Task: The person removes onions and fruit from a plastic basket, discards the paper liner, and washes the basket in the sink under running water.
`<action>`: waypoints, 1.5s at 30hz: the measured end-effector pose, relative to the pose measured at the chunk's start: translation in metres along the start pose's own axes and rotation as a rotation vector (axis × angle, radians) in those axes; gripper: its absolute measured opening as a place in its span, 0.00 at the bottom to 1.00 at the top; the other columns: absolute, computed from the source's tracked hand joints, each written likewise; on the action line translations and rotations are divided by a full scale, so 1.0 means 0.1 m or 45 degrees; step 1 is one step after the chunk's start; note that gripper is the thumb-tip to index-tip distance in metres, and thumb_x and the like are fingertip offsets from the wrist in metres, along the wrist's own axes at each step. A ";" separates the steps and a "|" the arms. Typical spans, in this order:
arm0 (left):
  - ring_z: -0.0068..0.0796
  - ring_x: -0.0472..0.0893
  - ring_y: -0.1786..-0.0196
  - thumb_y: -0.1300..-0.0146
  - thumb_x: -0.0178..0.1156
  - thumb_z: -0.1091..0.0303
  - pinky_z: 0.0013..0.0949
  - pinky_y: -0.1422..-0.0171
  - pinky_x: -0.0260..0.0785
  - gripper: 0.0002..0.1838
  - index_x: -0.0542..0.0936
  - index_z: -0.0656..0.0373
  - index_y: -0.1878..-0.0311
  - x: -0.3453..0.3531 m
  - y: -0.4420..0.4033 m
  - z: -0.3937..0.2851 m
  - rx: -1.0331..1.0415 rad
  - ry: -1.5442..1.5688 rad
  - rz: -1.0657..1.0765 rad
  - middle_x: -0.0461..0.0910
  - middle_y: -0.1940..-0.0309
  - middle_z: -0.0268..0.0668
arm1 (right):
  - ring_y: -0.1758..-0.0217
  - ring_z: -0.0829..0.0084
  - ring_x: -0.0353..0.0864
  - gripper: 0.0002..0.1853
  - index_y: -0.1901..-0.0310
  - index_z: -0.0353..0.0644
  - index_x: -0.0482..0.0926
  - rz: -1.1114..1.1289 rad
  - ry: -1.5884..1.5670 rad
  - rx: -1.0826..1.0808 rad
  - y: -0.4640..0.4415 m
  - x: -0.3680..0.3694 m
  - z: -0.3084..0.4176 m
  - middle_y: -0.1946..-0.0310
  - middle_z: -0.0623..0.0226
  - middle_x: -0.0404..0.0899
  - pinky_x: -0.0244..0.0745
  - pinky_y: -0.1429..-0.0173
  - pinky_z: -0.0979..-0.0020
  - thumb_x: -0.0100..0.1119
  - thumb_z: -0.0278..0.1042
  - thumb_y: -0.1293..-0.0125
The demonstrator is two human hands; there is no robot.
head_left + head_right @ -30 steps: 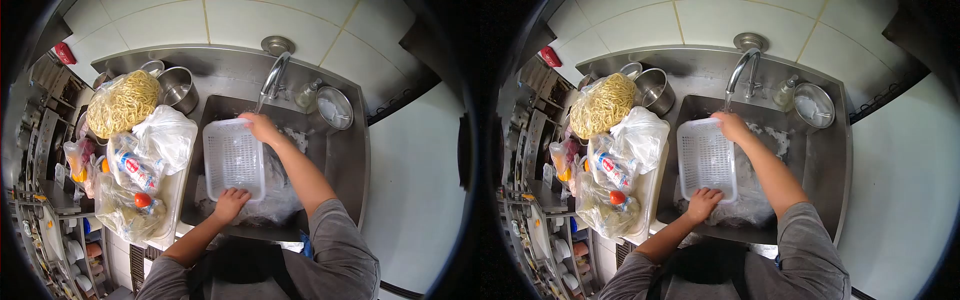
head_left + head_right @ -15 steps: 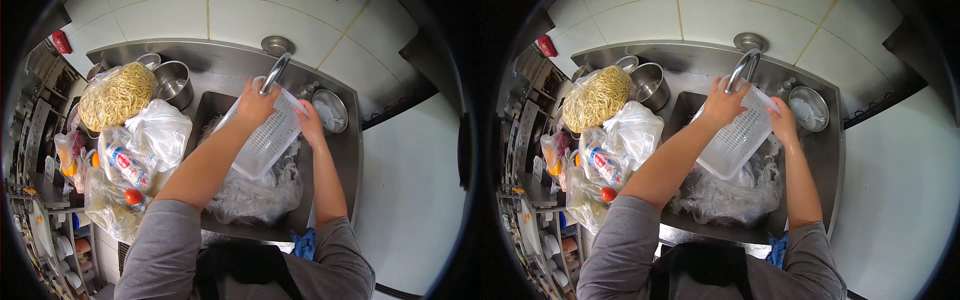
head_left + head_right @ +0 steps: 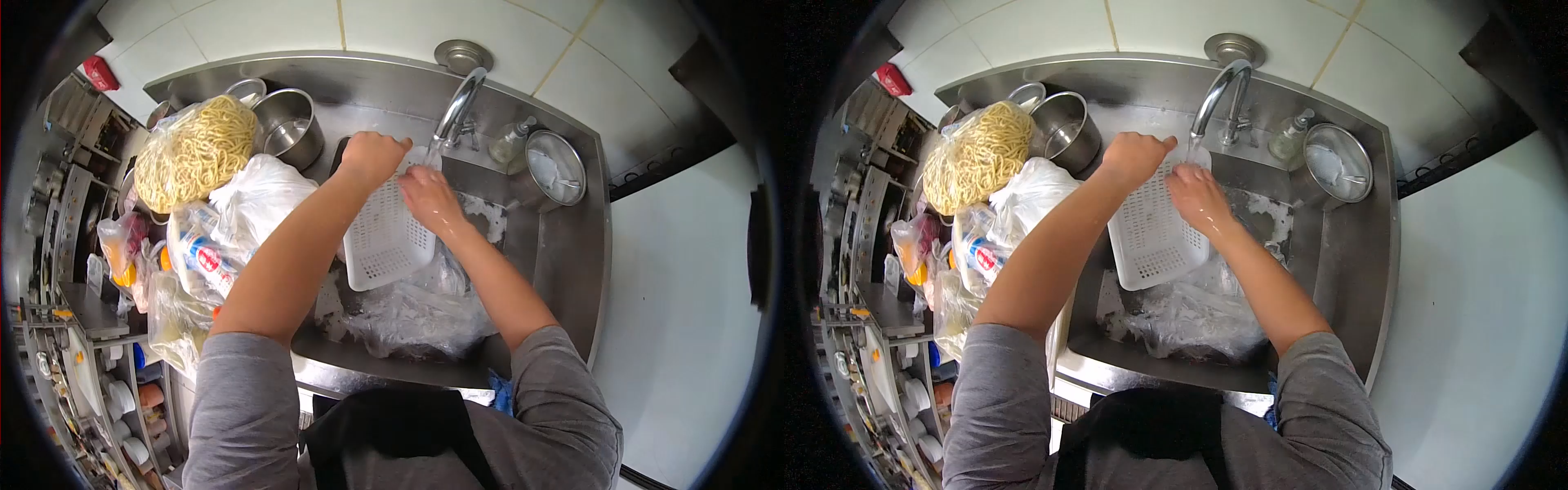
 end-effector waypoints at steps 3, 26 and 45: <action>0.39 0.85 0.61 0.39 0.55 0.70 0.37 0.60 0.77 0.19 0.74 0.48 0.43 0.01 0.05 0.04 -0.049 -0.011 0.048 0.84 0.64 0.37 | 0.49 0.65 0.72 0.07 0.66 0.45 0.80 0.446 0.185 -0.131 0.07 0.38 0.08 0.58 0.68 0.74 0.65 0.43 0.58 0.51 0.31 0.41; 0.38 0.84 0.58 0.39 0.55 0.70 0.37 0.57 0.78 0.20 0.74 0.49 0.42 -0.11 0.25 0.40 -0.364 0.079 0.057 0.83 0.61 0.38 | 0.45 0.66 0.71 0.20 0.45 0.46 0.75 0.248 0.402 -0.375 -0.08 0.38 0.17 0.46 0.68 0.73 0.62 0.36 0.59 0.49 0.36 0.39; 0.48 0.80 0.51 0.43 0.64 0.58 0.46 0.50 0.73 0.24 0.73 0.56 0.45 0.23 0.01 -0.36 -0.392 0.944 -0.199 0.79 0.53 0.44 | 0.60 0.44 0.79 0.17 0.53 0.39 0.67 0.668 0.062 0.451 -0.20 -0.77 -0.47 0.62 0.44 0.79 0.72 0.56 0.50 0.49 0.46 0.31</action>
Point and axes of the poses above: each hand's wrist, its own y-axis away from the middle knuckle, its own x-axis out of the palm, z = x × y, the point moved 5 cm from there along -y, towards the middle knuckle
